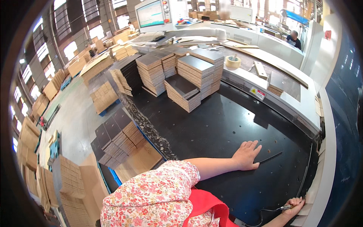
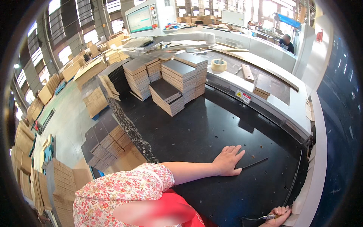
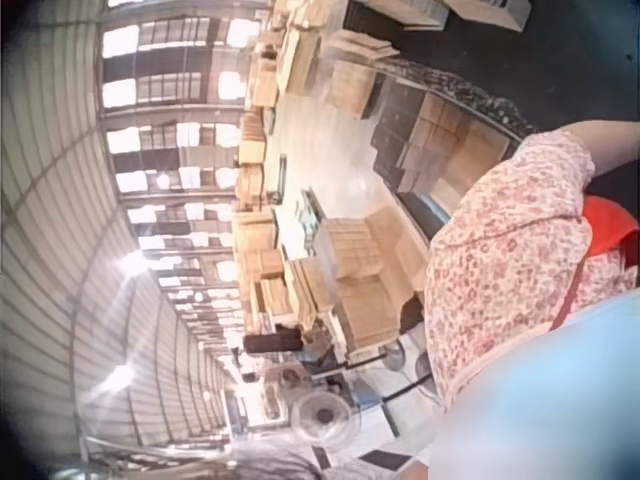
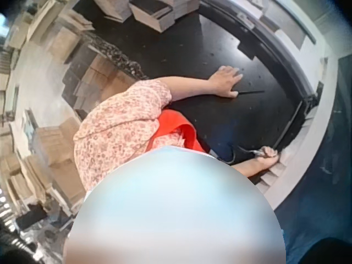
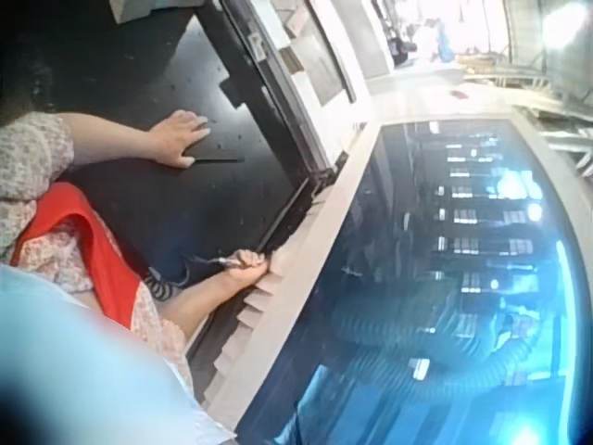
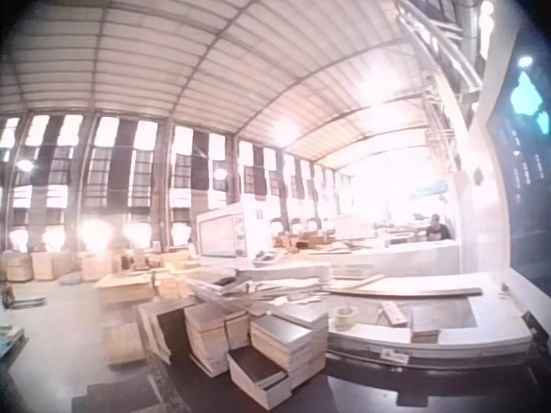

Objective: The person feeds rectangular dark wood panels into an edge-banding machine, wipes the edges with a cloth, uses a handheld air nozzle to clean the machine bed, and stacks the panels into a blue crate.

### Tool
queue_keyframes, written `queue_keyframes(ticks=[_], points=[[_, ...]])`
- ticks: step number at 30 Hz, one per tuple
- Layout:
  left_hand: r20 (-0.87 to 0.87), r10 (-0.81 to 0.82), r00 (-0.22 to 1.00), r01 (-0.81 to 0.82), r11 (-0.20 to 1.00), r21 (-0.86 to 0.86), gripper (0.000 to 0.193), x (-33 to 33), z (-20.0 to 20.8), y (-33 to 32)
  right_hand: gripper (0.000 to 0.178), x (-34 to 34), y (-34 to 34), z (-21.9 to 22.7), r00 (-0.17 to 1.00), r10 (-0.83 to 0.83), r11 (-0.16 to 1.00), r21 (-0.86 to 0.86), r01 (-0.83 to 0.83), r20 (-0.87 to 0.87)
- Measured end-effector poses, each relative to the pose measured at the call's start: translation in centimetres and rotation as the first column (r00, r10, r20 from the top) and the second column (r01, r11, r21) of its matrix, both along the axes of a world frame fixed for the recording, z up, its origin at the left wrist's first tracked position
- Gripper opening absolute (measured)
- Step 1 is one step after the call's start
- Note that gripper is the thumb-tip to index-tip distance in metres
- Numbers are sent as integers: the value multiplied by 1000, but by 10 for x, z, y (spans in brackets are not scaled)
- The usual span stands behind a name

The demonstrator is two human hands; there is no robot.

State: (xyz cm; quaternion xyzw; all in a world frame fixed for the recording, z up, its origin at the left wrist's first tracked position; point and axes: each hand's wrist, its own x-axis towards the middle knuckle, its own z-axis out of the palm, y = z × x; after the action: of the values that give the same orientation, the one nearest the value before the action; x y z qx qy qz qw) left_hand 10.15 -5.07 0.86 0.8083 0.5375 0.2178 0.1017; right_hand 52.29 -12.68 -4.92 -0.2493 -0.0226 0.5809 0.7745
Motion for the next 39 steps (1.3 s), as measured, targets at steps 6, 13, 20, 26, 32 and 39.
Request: queue_keyframes(ticks=[6, 13, 20, 26, 32, 39], points=[[24, -34, 999, 34, 999, -14, 78, 8, 0, 6, 39, 18, -33, -9, 977, -194, 977, 107, 184, 90], [19, 34, 999, -35, 998, 56, 71, -4, -2, 8, 41, -17, -44, 9, 960, -219, 972, 45, 230, -177], [-7, 50, 999, -49, 995, 85, 78, 6, -10, 11, 37, -80, -70, 36, 980, -197, 980, -14, 197, -38], [7, 49, 999, -50, 995, 83, 79, 3, -12, 12, 41, -85, -77, 35, 984, -133, 988, 68, 142, -117], [17, 52, 999, -54, 993, 108, 77, 3, -13, 11, 42, -76, -87, 29, 945, -300, 948, 69, 310, -131], [3, 54, 999, -54, 995, 79, 77, 2, -9, 11, 35, -122, -80, 53, 990, -143, 982, -123, 141, -10]])
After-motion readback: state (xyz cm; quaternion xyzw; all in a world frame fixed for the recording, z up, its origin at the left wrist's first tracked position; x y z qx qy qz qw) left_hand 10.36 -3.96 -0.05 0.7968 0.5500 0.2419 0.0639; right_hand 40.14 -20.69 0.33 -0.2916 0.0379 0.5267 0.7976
